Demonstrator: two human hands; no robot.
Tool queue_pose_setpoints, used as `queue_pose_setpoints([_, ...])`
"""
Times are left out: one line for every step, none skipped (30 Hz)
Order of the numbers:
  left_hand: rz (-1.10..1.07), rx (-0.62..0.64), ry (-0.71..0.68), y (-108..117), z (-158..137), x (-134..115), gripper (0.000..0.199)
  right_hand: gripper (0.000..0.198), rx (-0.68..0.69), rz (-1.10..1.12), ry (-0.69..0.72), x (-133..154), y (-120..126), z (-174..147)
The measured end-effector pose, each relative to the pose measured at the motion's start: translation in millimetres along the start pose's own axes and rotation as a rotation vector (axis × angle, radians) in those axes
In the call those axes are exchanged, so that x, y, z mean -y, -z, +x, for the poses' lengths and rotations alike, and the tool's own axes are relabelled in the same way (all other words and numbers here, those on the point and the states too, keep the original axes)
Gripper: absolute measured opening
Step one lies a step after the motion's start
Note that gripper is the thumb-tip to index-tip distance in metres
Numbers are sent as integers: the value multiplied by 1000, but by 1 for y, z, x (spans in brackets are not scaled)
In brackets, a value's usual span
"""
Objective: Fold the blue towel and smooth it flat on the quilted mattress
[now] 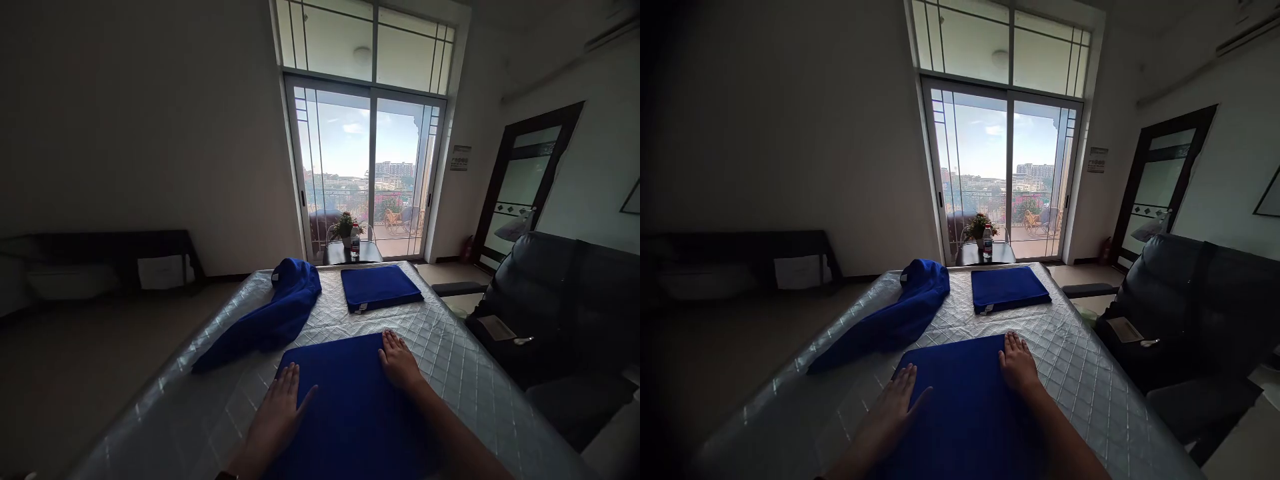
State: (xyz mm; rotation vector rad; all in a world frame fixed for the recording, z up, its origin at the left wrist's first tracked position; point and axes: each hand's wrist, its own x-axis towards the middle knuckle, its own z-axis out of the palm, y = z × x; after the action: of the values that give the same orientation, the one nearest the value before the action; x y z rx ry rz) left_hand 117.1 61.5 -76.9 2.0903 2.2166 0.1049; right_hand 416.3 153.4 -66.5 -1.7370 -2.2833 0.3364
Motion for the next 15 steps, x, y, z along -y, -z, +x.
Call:
queue_pose_setpoints([26,10,4,1,3,-1,89,69,-4,8,2,0,0,0])
queue_pose_setpoints([53,17,7,3,6,-4,89,69,-6,16,4,-1,0,0])
queue_pose_setpoints([74,16,7,6,10,-10,89,69,-7,22,6,-1,0,0])
queue_pose_setpoints([83,8,-1,10,14,-19,89,69,-7,27,6,-2,0,0])
queue_pose_setpoints([79,-2,-22,14,17,-31,89,69,-6,30,6,-2,-1,0])
queue_pose_setpoints([57,-13,-60,17,21,-47,88,69,-7,32,6,-3,-1,0])
queue_pose_setpoints([21,-21,-110,21,25,-65,87,69,-8,32,6,-3,-1,0])
queue_pose_setpoints([-26,-25,-170,24,29,-84,87,69,-10,29,5,-4,-2,0])
queue_pose_setpoints([-73,-28,-236,25,33,-105,87,69,-12,23,7,-5,-3,1])
queue_pose_setpoints([-113,-30,-301,25,37,-125,87,68,-16,15,10,-6,-4,1])
queue_pose_setpoints([-144,-33,-355,23,41,-143,85,67,-21,5,19,-8,-6,2])
queue_pose_setpoints([-166,-37,-398,20,45,-159,83,66,-24,-9,32,-10,-7,2])
queue_pose_setpoints([-179,-46,-429,16,50,-171,80,65,-27,-23,49,-11,-9,2])
queue_pose_setpoints([-184,-57,-450,11,54,-180,77,65,-30,-37,66,-13,-11,3])
queue_pose_setpoints([-184,-73,-461,5,59,-185,74,65,-33,-48,81,-14,-12,3])
